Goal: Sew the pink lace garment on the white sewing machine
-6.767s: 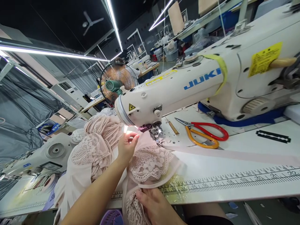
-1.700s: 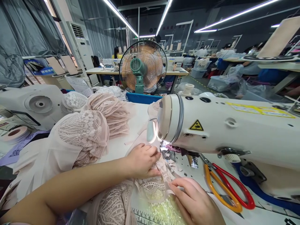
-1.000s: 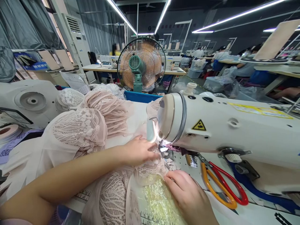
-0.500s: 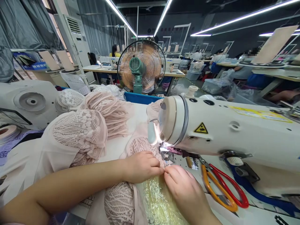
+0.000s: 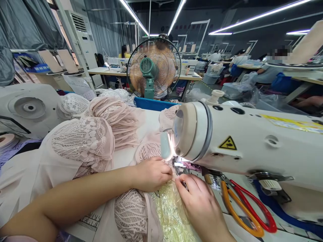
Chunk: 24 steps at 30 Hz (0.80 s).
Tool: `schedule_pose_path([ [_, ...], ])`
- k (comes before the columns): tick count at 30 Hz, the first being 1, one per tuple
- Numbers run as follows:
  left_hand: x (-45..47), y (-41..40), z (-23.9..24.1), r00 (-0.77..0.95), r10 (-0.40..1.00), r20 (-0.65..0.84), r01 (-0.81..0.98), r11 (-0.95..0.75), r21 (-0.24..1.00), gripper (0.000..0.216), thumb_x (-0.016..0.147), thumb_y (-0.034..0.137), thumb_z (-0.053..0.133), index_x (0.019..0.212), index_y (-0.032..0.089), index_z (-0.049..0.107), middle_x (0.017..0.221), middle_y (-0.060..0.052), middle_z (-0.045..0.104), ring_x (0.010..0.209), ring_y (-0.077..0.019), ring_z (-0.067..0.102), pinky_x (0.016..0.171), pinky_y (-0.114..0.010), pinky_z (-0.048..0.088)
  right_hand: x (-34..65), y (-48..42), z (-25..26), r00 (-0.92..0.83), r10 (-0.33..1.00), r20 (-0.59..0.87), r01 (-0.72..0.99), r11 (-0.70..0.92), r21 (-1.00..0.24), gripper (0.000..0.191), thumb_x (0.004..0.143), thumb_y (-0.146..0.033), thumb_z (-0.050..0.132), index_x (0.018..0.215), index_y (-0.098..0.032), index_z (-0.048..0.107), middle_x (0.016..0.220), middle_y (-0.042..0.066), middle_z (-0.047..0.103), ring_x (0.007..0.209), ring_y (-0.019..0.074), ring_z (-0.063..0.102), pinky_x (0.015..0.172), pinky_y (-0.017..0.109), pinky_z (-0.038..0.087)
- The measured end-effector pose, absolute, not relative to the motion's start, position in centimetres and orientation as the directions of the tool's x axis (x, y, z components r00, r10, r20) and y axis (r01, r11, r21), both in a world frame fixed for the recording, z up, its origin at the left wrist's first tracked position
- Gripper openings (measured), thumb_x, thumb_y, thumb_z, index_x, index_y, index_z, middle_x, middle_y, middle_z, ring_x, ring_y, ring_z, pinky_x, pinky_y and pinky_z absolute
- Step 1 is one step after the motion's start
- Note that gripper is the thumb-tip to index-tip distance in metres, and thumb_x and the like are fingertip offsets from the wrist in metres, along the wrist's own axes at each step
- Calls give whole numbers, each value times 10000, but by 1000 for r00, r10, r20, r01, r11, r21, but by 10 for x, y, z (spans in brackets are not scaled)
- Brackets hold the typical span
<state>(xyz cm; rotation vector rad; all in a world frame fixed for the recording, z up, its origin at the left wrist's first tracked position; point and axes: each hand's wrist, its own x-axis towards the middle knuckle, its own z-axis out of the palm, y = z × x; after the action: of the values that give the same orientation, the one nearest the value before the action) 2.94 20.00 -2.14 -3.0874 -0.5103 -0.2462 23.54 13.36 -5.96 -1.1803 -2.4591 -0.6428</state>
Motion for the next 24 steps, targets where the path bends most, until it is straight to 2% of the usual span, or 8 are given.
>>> schedule_pose_path([
  [3,27,197,-22,930,306,202,309,-951,17,252,824,305,519,1004,167,628,956,-54,618,887,-182,549,874,-377,363,236,133,-61,-593,617,518,795,550,255,292,827,-166,407,993,-142,646,934,130,588,851,243,519,734,354,446],
  [5,27,198,-23,930,300,212,306,-952,4,202,845,270,496,949,180,644,963,-47,613,894,-177,544,869,-372,367,233,132,-59,-561,636,531,816,532,225,302,829,-160,396,973,-125,658,923,146,575,840,255,518,721,372,456],
  [11,30,207,-20,931,350,102,349,-937,23,205,845,213,510,1001,205,643,1040,-35,612,924,-187,548,890,-382,361,227,131,-57,-532,665,525,836,512,199,312,802,-129,412,982,-115,666,922,152,563,846,264,520,702,385,484],
  [18,30,214,-19,934,349,73,348,-937,20,237,840,208,504,1044,201,623,1107,-43,600,974,-201,545,915,-397,346,239,133,-61,-566,647,511,811,548,204,267,806,-188,465,990,-143,653,968,146,549,862,254,524,680,357,500],
  [24,31,223,-15,931,366,3,366,-930,42,272,869,189,449,1103,189,588,1147,-52,592,1065,-218,511,1006,-451,274,242,134,-60,-565,647,513,804,572,163,225,804,-219,506,962,-161,654,973,130,556,879,241,533,704,339,496],
])
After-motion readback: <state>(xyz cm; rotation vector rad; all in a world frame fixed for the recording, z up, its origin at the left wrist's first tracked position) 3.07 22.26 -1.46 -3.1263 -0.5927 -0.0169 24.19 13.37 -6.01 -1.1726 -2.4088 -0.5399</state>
